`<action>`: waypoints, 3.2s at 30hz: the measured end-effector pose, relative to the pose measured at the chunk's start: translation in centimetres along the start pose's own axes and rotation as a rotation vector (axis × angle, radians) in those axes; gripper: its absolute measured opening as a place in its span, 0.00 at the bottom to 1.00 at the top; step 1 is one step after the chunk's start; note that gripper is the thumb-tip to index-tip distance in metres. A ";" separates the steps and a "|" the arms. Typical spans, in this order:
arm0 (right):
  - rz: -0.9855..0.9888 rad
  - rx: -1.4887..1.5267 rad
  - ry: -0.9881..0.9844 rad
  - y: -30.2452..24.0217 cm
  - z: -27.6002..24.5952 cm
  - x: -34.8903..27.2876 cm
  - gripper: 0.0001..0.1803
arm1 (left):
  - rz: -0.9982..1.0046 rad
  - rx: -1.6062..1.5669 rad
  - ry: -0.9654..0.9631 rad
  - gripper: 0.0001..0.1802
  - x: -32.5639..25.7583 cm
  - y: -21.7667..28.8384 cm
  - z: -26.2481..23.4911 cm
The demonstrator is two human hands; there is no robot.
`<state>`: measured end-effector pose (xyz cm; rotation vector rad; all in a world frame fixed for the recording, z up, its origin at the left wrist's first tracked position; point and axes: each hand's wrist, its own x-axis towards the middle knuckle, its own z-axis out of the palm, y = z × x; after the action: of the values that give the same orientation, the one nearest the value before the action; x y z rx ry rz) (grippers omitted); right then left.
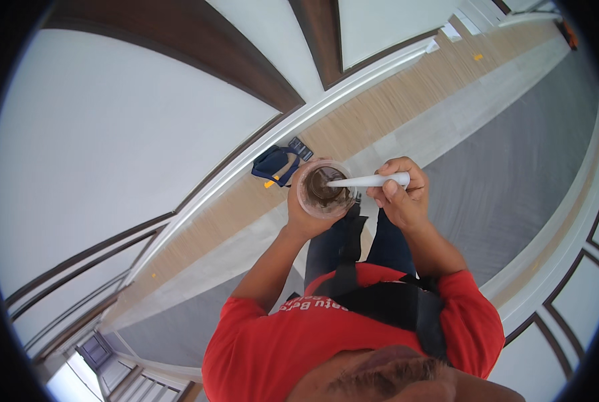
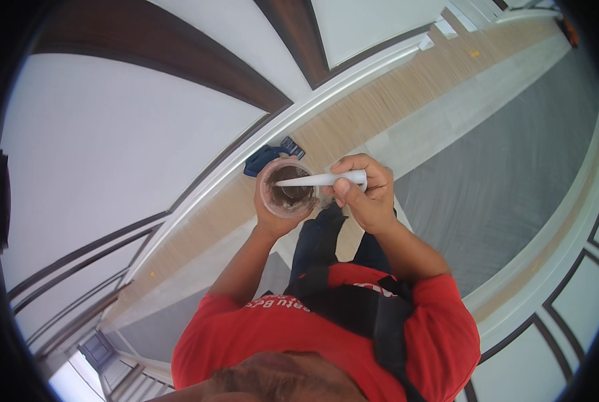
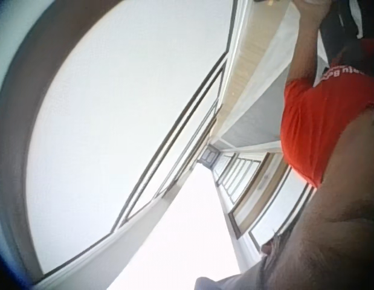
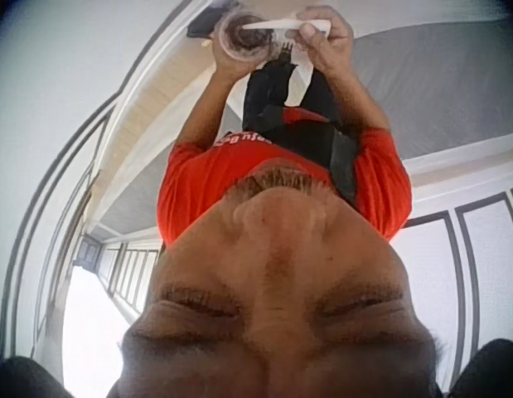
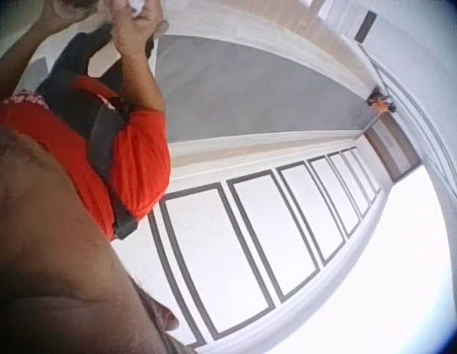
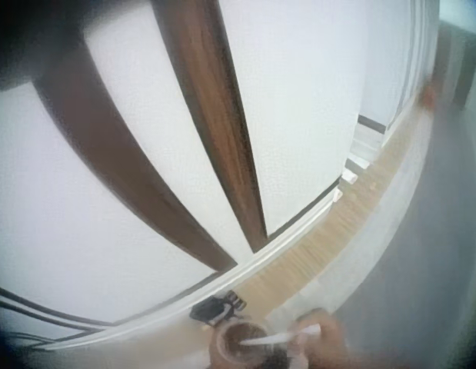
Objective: The person applies a brown sealant along the junction of a white ceiling and dark wood trim using a small applicator. They repeatedly dip the applicator into a small plastic cup to reload the sealant while working along the trim line.
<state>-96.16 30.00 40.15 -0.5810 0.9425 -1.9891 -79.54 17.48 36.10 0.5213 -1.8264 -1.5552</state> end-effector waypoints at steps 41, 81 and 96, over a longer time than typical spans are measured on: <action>-0.378 -0.783 -0.406 35.3 -34.3 19.1 0.10 | 0.015 0.357 0.226 0.50 4.8 -53.6 3.4; -0.574 -1.415 -0.569 41.8 -33.8 18.2 0.08 | 0.264 0.490 0.059 0.46 5.4 -57.1 3.3; -0.533 -1.386 -0.514 40.5 -33.9 17.7 0.10 | 0.254 0.444 0.057 0.45 5.4 -56.8 3.7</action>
<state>-108.97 13.94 -11.61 -2.1308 1.8531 -1.1384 -92.82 4.63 -18.02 0.5013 -2.1082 -0.9597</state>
